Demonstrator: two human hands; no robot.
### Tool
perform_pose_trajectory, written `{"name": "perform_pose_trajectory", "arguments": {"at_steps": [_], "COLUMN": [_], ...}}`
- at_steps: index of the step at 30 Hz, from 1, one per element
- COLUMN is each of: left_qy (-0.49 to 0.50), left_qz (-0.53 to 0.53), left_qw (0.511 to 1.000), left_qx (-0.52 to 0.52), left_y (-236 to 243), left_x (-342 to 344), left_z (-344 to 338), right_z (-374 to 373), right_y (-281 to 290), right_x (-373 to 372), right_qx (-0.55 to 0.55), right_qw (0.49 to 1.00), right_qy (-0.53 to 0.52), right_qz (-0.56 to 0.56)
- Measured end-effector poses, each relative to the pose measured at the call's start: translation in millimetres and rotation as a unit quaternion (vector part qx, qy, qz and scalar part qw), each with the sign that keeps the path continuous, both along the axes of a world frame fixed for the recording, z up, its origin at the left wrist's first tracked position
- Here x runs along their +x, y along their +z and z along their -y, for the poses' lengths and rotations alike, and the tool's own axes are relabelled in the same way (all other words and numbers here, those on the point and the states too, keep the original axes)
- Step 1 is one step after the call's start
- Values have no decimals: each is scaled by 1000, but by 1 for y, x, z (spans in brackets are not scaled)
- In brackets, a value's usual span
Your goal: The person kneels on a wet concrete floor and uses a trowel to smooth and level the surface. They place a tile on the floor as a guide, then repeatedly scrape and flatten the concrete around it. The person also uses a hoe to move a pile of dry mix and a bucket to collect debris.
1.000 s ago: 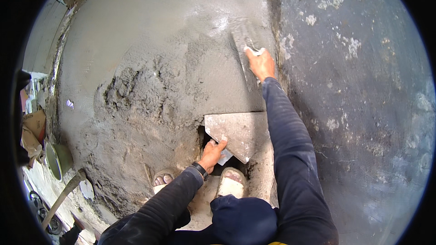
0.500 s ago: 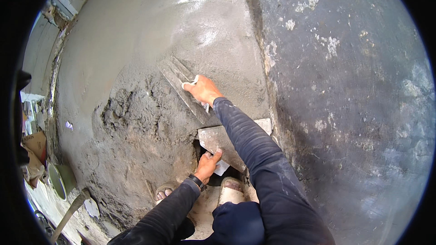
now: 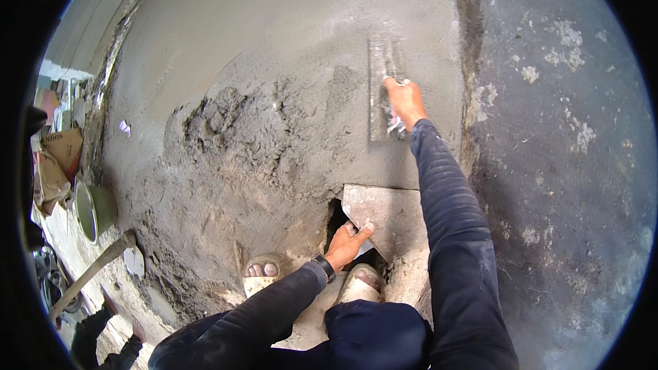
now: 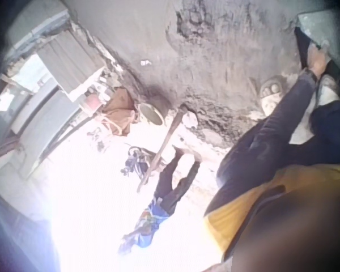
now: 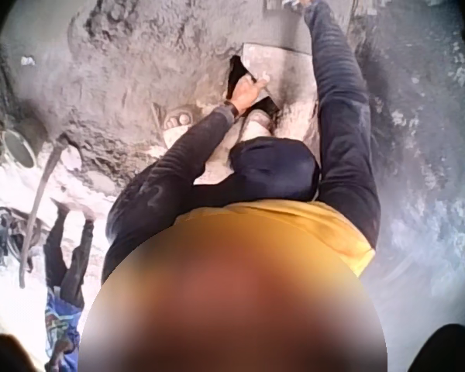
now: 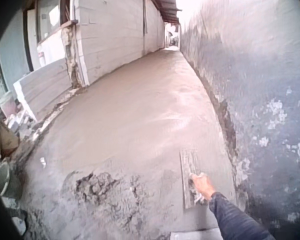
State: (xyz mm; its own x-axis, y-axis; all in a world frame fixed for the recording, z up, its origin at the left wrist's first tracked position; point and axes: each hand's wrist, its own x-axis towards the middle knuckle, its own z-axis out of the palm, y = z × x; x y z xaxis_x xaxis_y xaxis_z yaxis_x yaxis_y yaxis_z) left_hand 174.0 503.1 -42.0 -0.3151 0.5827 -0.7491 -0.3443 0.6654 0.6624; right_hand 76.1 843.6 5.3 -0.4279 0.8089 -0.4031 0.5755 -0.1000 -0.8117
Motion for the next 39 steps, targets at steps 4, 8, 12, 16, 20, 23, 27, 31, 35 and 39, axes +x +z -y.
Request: {"name": "perform_pose_trajectory", "arguments": {"at_steps": [4, 8, 12, 16, 20, 23, 27, 31, 35, 39], "left_qy": [39, 0, -4, -26, -93, -90, -90, -170, -158, -241], "left_qz": [22, -60, -72, -22, -15, -3, -49, -117, -158, -178], "left_qw": [998, 998, 992, 999, 995, 996, 994, 978, 975, 954], "left_qx": [40, 19, 103, 35, -28, 21, 40, -4, -20, 17], "left_y": [2, 1, 1, 2, 1, 3, 5, -8, -18, 1], "left_x": [5, 7, 4, -1, -12, -14, -12, -8, -5, -26], "left_z": [1, 0, 1, 1, -3, -3, -1, -2, 0, 17], "right_z": [77, 125, 127, 57, -21, -26, 64, 166, 160, 72], "right_y": [8, 16, 17, 2, -6, 4, 15, 13, 15, 14], "right_x": [-52, -56, -34, -19, -8, -10, -42, -59, -38, 0], "right_qx": [-13, -22, 349, 327, 338, 138, -7, 108, 267, 297], "right_qw": [975, 943, 807, 876, 926, 983, 983, 911, 822, 888], "right_qy": [217, 325, 453, 304, 58, -36, 169, 376, 478, 279], "right_qz": [37, 72, 149, 180, 158, 113, 63, 130, 156, 213]}}
